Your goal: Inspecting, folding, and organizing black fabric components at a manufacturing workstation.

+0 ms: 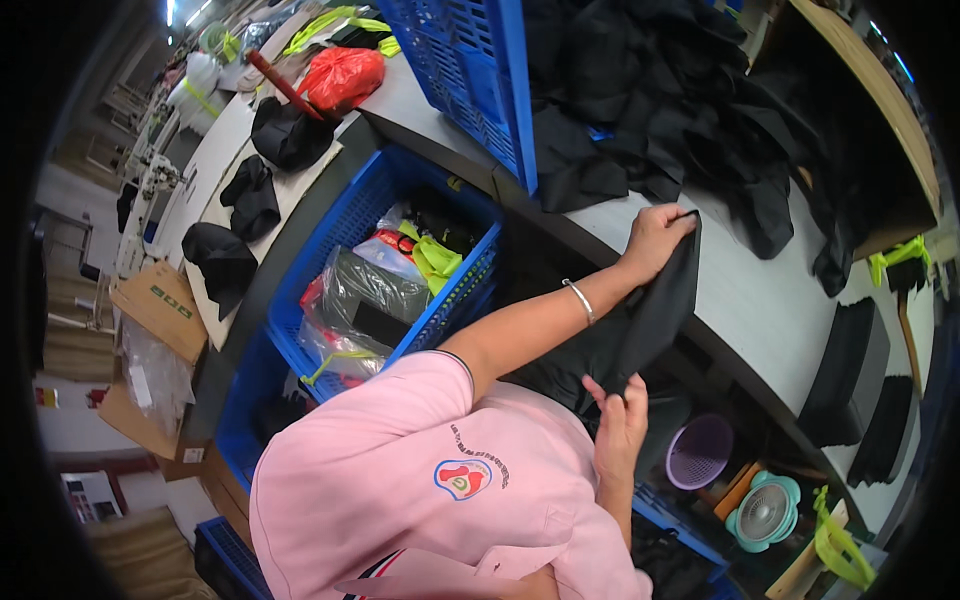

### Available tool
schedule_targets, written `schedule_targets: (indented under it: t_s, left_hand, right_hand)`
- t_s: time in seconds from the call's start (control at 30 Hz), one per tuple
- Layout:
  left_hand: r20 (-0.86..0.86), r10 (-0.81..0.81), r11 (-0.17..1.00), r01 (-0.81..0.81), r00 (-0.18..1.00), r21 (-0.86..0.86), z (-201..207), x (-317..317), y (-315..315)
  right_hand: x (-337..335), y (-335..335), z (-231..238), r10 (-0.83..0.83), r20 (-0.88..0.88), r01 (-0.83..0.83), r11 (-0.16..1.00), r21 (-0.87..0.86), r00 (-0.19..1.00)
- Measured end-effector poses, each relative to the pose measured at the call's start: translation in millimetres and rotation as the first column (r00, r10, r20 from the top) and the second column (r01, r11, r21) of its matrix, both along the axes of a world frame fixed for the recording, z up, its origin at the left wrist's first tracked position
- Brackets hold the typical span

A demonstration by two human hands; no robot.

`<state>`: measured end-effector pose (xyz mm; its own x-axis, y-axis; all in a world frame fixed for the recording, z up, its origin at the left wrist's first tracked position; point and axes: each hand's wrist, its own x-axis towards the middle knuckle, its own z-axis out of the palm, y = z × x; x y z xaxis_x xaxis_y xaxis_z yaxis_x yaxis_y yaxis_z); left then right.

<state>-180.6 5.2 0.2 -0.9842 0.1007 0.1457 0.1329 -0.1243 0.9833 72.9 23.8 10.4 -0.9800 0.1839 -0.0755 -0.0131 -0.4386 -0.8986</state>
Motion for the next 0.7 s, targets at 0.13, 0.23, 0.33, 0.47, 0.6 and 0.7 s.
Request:
schedule_targets:
  t_s: [0.13,0.23,0.33,0.47,0.6,0.7]
  left_hand:
    - [-0.064,-0.058,0.983,0.068,0.996,0.17,27.4,11.4,-20.1]
    - [-0.087,-0.294,0.947,0.303,0.952,0.107,39.2,44.0,-18.9]
    - [-0.231,-0.479,0.878,0.459,0.847,-0.139,33.0,84.3,-12.5]
    - [-0.304,-0.457,0.888,0.451,0.836,-0.095,37.5,94.6,-19.3]
    - [-0.111,-0.422,0.898,0.432,0.9,0.084,36.5,78.5,-48.0]
    - [0.299,-0.731,0.629,0.435,0.613,0.645,19.6,75.9,-54.4]
  right_hand:
    - [3.3,60.4,-24.1,-0.203,-0.062,0.205,0.978,0.033,0.977]
    - [-9.3,71.4,-19.1,-0.519,-0.025,0.458,0.73,0.508,0.854]
    - [-35.7,67.8,1.5,-0.464,-0.112,0.391,0.566,0.726,0.879]
    - [-33.9,98.4,-15.4,-0.305,0.061,0.248,0.861,0.444,0.95]
    - [-29.7,83.4,7.0,-0.156,0.079,0.156,0.988,0.004,0.985]
    - [-48.3,43.3,54.5,-0.385,0.28,0.419,0.905,-0.072,0.88]
